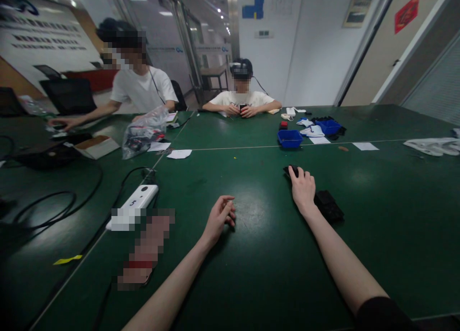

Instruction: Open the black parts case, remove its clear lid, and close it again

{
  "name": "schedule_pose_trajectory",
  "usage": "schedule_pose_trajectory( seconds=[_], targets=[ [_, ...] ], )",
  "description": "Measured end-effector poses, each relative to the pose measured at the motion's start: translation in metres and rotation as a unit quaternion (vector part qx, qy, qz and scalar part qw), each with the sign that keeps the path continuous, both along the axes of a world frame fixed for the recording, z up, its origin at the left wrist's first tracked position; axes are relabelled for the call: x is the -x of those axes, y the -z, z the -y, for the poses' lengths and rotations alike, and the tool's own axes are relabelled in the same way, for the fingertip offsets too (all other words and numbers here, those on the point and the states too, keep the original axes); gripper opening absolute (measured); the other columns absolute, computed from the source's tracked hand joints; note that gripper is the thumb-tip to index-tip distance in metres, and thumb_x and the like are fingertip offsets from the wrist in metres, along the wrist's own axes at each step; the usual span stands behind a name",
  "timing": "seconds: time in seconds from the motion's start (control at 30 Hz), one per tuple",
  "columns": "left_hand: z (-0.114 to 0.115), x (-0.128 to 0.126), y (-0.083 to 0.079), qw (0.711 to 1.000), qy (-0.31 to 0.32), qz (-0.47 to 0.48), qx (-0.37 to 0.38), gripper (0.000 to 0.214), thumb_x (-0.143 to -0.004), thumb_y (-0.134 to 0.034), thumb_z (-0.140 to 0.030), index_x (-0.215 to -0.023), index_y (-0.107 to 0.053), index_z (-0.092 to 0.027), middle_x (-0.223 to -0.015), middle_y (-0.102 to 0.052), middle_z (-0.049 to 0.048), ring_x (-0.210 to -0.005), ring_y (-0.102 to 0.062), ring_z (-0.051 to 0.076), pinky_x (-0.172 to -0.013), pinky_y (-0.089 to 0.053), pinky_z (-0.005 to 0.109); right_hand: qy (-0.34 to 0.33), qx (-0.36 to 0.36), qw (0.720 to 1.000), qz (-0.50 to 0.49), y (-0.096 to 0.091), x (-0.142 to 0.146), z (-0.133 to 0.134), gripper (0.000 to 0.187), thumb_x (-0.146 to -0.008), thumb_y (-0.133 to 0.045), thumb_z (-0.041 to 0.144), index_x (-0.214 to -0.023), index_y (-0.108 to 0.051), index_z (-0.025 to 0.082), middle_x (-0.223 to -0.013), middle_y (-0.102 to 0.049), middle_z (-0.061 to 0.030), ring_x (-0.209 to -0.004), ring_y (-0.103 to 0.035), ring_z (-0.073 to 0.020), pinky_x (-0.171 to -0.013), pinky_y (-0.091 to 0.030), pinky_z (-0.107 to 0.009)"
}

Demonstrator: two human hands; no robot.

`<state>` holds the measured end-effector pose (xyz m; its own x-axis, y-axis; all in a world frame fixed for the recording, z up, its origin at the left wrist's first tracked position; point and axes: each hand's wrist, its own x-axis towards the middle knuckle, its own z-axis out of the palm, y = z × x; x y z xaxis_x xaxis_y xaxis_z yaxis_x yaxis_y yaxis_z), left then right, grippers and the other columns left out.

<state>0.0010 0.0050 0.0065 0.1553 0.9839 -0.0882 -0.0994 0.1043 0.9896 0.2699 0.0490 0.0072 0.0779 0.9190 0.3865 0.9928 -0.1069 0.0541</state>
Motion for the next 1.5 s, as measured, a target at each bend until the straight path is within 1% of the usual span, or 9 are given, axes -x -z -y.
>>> schedule_pose_trajectory(
  seconds=[0.23, 0.57, 0.8, 0.97, 1.03, 1.13, 1.27, 1.4, 1.5],
  targets=[
    [0.000, 0.001, 0.002, 1.000, 0.012, 0.018, 0.013, 0.035, -0.078, -0.050, -0.047, -0.094, -0.051, -0.016, -0.068, -0.047, -0.0025, -0.049, -0.047, 0.006, -0.039, -0.042, 0.015, 0.001, -0.008, 1.000, 0.009, 0.006, -0.002, -0.001, 0.047, -0.088, -0.034, 0.027, -0.133, -0.039, 0.019, -0.120, -0.048, -0.0204, -0.096, -0.046, -0.0318, -0.075, -0.040, -0.044],
    [0.000, 0.001, 0.001, 0.999, 0.028, 0.014, 0.017, 0.037, -0.079, -0.047, -0.050, -0.091, -0.052, -0.015, -0.065, -0.047, -0.0027, -0.047, -0.047, 0.006, -0.038, -0.040, 0.014, 0.008, 0.040, 0.999, 0.015, 0.005, 0.000, -0.004, 0.055, -0.081, -0.032, 0.010, -0.135, -0.038, 0.015, -0.130, -0.042, -0.0227, -0.106, -0.044, -0.0349, -0.081, -0.038, -0.047],
    [-0.001, 0.001, 0.001, 0.999, 0.033, 0.006, 0.015, 0.038, -0.078, -0.047, -0.051, -0.089, -0.053, -0.015, -0.064, -0.048, -0.0031, -0.045, -0.047, 0.006, -0.038, -0.040, 0.015, 0.005, 0.033, 0.999, 0.022, 0.007, 0.001, -0.003, 0.057, -0.078, -0.036, 0.009, -0.134, -0.038, 0.016, -0.132, -0.042, -0.0206, -0.116, -0.040, -0.0359, -0.087, -0.036, -0.050],
    [-0.002, 0.001, 0.003, 0.999, 0.035, 0.001, 0.010, 0.039, -0.078, -0.047, -0.052, -0.088, -0.053, -0.015, -0.063, -0.048, -0.0030, -0.044, -0.047, 0.006, -0.037, -0.039, 0.016, -0.022, 0.019, 0.999, 0.018, -0.005, 0.006, 0.014, 0.053, -0.082, -0.039, 0.018, -0.135, -0.035, 0.012, -0.133, -0.039, -0.0227, -0.120, -0.036, -0.0366, -0.091, -0.036, -0.050],
    [-0.002, 0.001, 0.004, 0.999, 0.038, -0.002, 0.007, 0.039, -0.078, -0.047, -0.052, -0.088, -0.054, -0.015, -0.063, -0.048, -0.0030, -0.044, -0.047, 0.006, -0.037, -0.039, 0.016, -0.012, 0.021, 0.999, 0.027, -0.014, 0.003, 0.026, 0.054, -0.083, -0.041, 0.025, -0.134, -0.034, 0.011, -0.132, -0.040, -0.0236, -0.119, -0.037, -0.0369, -0.090, -0.037, -0.049],
    [-0.002, 0.001, 0.005, 0.999, 0.041, -0.006, 0.001, 0.038, -0.079, -0.047, -0.051, -0.088, -0.053, -0.014, -0.063, -0.048, -0.0030, -0.045, -0.046, 0.006, -0.037, -0.039, 0.016, 0.055, 0.053, 0.996, 0.037, -0.024, -0.013, 0.047, 0.060, -0.084, -0.042, 0.036, -0.135, -0.030, 0.007, -0.121, -0.049, -0.0258, -0.109, -0.048, -0.0369, -0.083, -0.042, -0.049],
    [-0.001, 0.001, 0.005, 0.999, 0.039, -0.009, -0.002, 0.037, -0.079, -0.047, -0.050, -0.087, -0.054, -0.014, -0.063, -0.048, -0.0028, -0.045, -0.047, 0.006, -0.038, -0.039, 0.016, 0.141, 0.156, 0.978, -0.002, -0.025, -0.037, 0.066, 0.066, -0.083, -0.040, 0.044, -0.134, -0.030, 0.003, -0.102, -0.058, -0.0266, -0.084, -0.061, -0.0341, -0.064, -0.049, -0.045],
    [-0.001, 0.000, 0.003, 0.999, 0.038, -0.016, -0.004, 0.037, -0.079, -0.047, -0.050, -0.087, -0.054, -0.014, -0.063, -0.048, -0.0026, -0.046, -0.047, 0.006, -0.037, -0.039, 0.017, 0.142, 0.200, 0.969, -0.042, -0.027, -0.044, 0.071, 0.056, -0.086, -0.037, 0.040, -0.129, -0.037, 0.005, -0.097, -0.060, -0.0237, -0.078, -0.063, -0.0303, -0.057, -0.051, -0.040],
    [0.000, 0.000, 0.002, 0.999, 0.038, -0.017, -0.005, 0.037, -0.080, -0.046, -0.049, -0.087, -0.054, -0.014, -0.063, -0.048, -0.0026, -0.046, -0.046, 0.006, -0.038, -0.039, 0.017, 0.140, 0.191, 0.970, -0.049, -0.039, -0.039, 0.068, 0.055, -0.086, -0.038, 0.042, -0.127, -0.040, 0.006, -0.096, -0.060, -0.0225, -0.079, -0.063, -0.0300, -0.056, -0.052, -0.039]
  ],
)
